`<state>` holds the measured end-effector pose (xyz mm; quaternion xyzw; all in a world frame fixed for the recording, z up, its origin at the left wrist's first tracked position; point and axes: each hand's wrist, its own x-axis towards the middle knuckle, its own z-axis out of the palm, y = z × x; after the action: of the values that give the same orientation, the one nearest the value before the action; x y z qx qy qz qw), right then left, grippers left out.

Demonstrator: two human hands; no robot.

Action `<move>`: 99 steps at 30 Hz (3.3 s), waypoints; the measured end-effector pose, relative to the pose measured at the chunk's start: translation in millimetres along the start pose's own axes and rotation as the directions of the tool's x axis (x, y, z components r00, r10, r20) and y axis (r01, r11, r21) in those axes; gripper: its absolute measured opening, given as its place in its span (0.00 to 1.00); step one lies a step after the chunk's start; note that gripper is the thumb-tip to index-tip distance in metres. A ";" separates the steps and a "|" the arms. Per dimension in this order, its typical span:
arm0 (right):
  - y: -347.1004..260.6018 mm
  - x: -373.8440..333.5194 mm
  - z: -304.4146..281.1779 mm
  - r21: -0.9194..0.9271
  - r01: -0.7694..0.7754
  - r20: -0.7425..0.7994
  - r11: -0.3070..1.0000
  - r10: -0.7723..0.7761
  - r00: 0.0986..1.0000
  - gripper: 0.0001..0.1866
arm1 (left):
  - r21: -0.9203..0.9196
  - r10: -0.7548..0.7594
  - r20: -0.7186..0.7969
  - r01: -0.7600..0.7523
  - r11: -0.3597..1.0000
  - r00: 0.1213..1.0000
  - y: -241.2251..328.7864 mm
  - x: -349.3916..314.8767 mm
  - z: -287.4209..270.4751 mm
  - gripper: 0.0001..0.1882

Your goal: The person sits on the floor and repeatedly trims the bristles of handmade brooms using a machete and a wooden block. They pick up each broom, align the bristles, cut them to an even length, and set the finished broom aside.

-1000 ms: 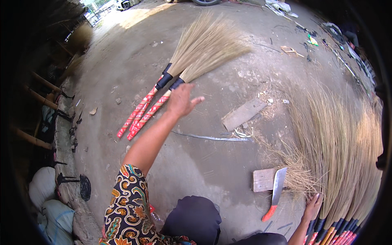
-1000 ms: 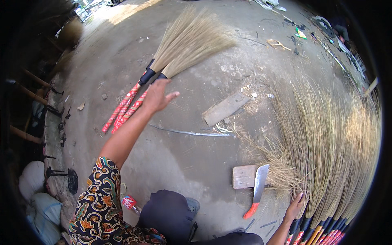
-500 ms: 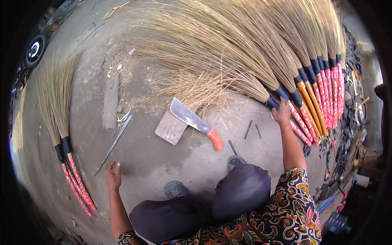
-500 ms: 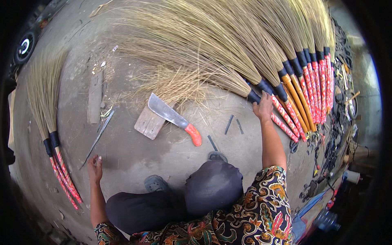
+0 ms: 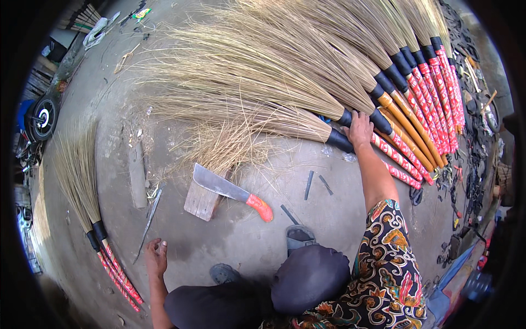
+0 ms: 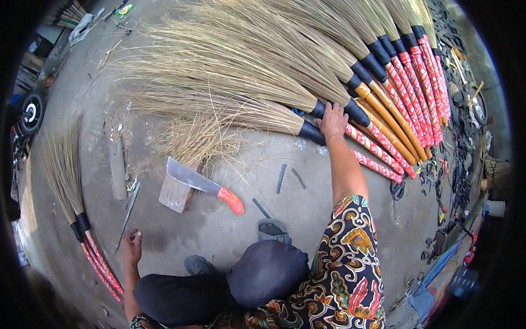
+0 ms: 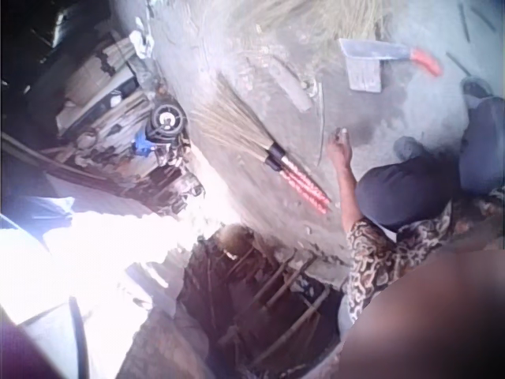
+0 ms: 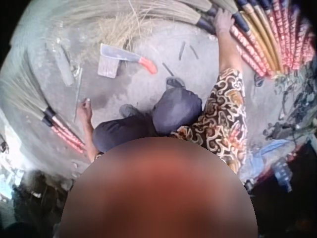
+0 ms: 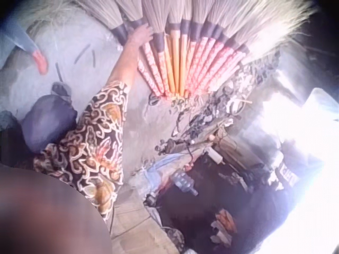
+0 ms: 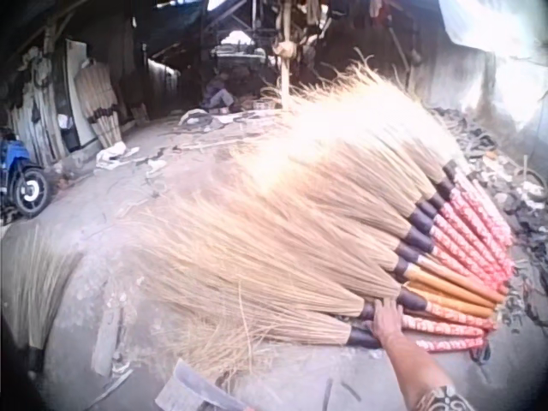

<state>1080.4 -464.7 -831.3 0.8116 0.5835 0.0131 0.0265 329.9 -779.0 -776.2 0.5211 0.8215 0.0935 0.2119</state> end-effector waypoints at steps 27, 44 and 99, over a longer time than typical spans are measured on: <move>-107.9 -53.5 -323.3 0.958 0.192 -0.234 -0.214 -0.192 0.953 0.24 | -0.637 0.757 -0.062 -0.609 0.472 0.651 450.7 38.2 -60.0 0.32; -285.6 -184.6 -201.8 0.412 -0.305 -0.109 -0.859 -0.379 0.919 0.43 | -0.688 0.673 0.092 -0.442 0.575 0.734 442.3 81.4 -96.2 0.60; -211.8 -311.9 -51.2 0.864 0.071 0.292 0.498 -0.612 0.735 0.09 | 0.039 0.008 0.591 -0.038 0.999 0.806 87.5 101.1 93.7 0.45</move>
<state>777.9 -691.6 -789.5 0.5530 0.6427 -0.5017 -0.1713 405.9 -656.2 -852.5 0.5394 0.7105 -0.0907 0.4428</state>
